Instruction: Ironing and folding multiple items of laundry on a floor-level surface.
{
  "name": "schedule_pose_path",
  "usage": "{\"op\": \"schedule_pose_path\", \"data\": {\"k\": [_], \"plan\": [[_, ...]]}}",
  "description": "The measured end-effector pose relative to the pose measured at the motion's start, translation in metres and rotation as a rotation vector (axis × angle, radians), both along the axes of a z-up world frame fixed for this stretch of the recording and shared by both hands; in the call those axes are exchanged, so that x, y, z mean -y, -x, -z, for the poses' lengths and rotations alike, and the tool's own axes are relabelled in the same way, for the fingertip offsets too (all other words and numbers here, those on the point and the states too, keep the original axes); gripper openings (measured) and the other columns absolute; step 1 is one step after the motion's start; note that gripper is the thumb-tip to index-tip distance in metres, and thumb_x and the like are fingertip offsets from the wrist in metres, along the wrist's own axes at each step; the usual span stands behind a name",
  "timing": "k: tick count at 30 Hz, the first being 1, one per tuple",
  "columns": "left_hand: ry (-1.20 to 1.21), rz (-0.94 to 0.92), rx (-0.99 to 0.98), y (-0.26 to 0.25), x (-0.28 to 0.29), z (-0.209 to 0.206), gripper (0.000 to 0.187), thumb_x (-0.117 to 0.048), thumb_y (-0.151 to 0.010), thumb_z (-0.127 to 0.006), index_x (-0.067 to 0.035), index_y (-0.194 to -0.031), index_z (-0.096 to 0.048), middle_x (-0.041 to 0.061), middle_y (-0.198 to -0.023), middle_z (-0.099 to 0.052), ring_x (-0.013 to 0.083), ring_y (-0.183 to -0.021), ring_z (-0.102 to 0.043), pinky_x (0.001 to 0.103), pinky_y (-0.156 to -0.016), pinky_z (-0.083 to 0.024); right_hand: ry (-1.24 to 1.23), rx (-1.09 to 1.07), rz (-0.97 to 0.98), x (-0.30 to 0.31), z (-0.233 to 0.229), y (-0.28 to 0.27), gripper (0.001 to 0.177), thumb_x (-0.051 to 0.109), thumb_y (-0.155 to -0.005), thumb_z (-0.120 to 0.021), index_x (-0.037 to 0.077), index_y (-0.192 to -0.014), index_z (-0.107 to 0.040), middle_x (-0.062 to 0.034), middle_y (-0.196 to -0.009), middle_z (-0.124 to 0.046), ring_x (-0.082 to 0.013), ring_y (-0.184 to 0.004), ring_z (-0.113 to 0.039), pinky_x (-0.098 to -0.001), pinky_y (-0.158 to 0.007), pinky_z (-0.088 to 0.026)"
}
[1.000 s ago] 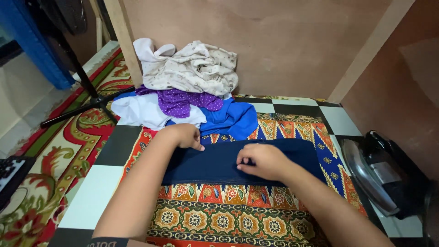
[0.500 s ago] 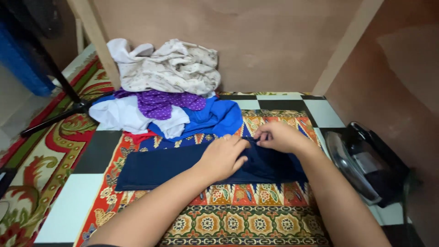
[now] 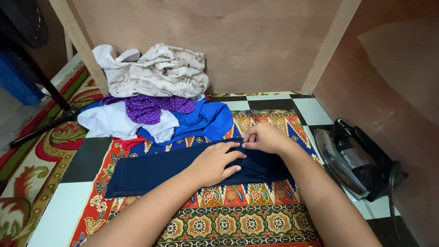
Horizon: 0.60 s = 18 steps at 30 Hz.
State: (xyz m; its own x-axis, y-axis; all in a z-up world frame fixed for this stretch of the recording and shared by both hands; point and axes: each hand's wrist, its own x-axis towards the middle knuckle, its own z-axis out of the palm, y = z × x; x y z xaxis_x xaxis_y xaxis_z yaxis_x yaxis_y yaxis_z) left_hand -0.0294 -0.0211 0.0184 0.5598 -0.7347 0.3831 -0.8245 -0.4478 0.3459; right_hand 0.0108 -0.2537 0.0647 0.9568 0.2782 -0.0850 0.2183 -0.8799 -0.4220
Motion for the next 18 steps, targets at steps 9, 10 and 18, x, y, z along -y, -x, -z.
{"op": "schedule_pose_path", "data": {"k": [9, 10, 18], "plan": [[0.019, -0.002, 0.012, 0.002, -0.002, 0.002, 0.036, -0.035, -0.094, -0.066, -0.018, -0.126, -0.067, 0.014, -0.146, -0.055, 0.0376, -0.131, -0.053, 0.05, -0.109, -0.041, -0.27, 0.047, -0.138, 0.023, 0.045, -0.031, 0.017, 0.025, -0.087, -0.077, 0.01, -0.095, -0.078, -0.0007, -0.073, -0.071, -0.0103, -0.068, -0.062, -0.0286, -0.064, -0.053], [0.019, -0.003, 0.016, 0.0, -0.002, 0.003, 0.036, -0.035, -0.094, -0.066, -0.018, -0.126, -0.067, 0.014, -0.146, -0.055, 0.0376, -0.131, -0.053, 0.05, -0.109, -0.041, -0.27, 0.051, -0.14, 0.022, 0.043, -0.031, 0.017, 0.025, -0.087, -0.077, 0.01, -0.095, -0.078, -0.0007, -0.073, -0.071, -0.0103, -0.068, -0.062, -0.0286, -0.064, -0.053], [0.025, 0.002, 0.06, 0.001, -0.002, 0.007, 0.036, -0.035, -0.095, -0.065, -0.018, -0.127, -0.066, 0.016, -0.146, -0.054, 0.0386, -0.128, -0.055, 0.05, -0.108, -0.042, -0.369, 0.117, -0.046, 0.02, 0.051, -0.035, 0.012, 0.018, -0.093, -0.067, 0.008, -0.095, -0.072, 0.0006, -0.076, -0.069, -0.0081, -0.069, -0.061, -0.0276, -0.067, -0.053]]}}
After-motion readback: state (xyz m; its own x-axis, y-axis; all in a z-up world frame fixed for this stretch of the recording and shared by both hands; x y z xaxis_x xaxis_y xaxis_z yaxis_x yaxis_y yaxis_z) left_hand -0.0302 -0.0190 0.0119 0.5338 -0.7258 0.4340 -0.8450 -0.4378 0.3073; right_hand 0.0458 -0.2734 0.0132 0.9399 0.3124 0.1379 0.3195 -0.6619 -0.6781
